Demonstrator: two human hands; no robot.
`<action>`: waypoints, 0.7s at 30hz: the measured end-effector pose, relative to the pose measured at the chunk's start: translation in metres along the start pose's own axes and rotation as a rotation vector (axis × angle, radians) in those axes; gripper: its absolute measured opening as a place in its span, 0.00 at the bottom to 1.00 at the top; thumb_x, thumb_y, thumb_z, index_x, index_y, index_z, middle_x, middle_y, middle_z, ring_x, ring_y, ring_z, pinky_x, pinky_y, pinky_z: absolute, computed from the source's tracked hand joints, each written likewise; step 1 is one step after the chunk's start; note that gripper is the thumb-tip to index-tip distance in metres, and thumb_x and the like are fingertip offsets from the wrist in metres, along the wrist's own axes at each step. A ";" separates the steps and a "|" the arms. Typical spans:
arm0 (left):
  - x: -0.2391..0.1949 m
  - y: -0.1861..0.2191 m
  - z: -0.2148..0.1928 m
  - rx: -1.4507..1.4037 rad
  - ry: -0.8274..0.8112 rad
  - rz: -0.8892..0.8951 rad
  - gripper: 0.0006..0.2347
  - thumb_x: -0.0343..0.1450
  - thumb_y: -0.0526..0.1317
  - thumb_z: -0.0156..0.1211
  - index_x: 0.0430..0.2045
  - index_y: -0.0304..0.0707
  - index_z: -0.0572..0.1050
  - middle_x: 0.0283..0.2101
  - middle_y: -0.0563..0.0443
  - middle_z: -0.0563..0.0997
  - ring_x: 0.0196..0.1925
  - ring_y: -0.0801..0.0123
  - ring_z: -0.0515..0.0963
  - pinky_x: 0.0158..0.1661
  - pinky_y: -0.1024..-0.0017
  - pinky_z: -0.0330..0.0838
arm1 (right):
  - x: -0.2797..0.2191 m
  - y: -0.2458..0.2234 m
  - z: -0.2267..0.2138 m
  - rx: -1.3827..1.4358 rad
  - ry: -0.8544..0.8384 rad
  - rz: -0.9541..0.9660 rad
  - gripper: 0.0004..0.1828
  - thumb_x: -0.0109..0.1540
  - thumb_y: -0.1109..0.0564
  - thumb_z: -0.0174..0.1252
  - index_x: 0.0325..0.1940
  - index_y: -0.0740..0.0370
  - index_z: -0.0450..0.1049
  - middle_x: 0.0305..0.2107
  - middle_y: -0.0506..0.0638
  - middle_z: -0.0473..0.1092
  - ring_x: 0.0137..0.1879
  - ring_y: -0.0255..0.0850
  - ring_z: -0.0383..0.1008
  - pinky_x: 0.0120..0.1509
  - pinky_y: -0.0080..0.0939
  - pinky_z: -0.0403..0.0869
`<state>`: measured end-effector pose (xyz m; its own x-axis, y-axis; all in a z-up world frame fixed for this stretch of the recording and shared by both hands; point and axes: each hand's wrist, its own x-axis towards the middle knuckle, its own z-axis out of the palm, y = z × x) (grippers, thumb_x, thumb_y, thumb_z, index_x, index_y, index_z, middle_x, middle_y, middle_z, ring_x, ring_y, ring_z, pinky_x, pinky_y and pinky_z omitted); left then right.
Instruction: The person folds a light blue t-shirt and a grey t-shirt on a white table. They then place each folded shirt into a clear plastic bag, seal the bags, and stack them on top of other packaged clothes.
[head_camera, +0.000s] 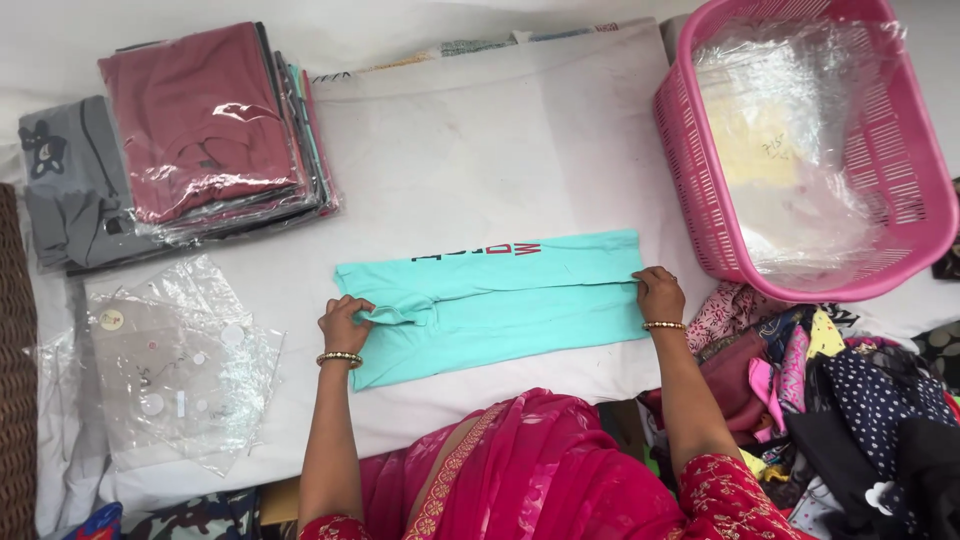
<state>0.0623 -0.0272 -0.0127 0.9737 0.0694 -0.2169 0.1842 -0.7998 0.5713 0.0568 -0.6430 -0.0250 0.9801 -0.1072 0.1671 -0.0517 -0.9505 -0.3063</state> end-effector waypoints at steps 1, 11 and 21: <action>-0.002 -0.002 0.000 -0.006 0.013 0.000 0.13 0.56 0.30 0.71 0.29 0.54 0.83 0.32 0.61 0.78 0.41 0.65 0.74 0.47 0.66 0.68 | -0.002 0.001 0.000 -0.001 0.008 -0.012 0.09 0.59 0.63 0.61 0.38 0.51 0.82 0.40 0.46 0.76 0.44 0.47 0.77 0.47 0.47 0.77; -0.021 -0.001 -0.020 0.077 -0.013 0.014 0.08 0.60 0.31 0.67 0.19 0.53 0.80 0.35 0.68 0.81 0.52 0.69 0.73 0.60 0.56 0.59 | 0.011 -0.002 -0.003 -0.109 -0.026 0.086 0.08 0.59 0.59 0.63 0.39 0.48 0.84 0.39 0.49 0.76 0.49 0.50 0.75 0.52 0.50 0.76; -0.048 0.046 0.009 0.526 0.063 0.623 0.34 0.51 0.26 0.60 0.54 0.59 0.75 0.55 0.49 0.75 0.58 0.60 0.69 0.59 0.44 0.51 | -0.012 -0.040 -0.004 -0.179 -0.122 0.019 0.31 0.48 0.63 0.67 0.56 0.49 0.79 0.53 0.51 0.72 0.59 0.52 0.69 0.59 0.55 0.70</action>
<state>0.0226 -0.0732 0.0169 0.8856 -0.4589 0.0718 -0.4645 -0.8771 0.1225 0.0466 -0.6049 -0.0115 0.9940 -0.0996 0.0445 -0.0928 -0.9865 -0.1352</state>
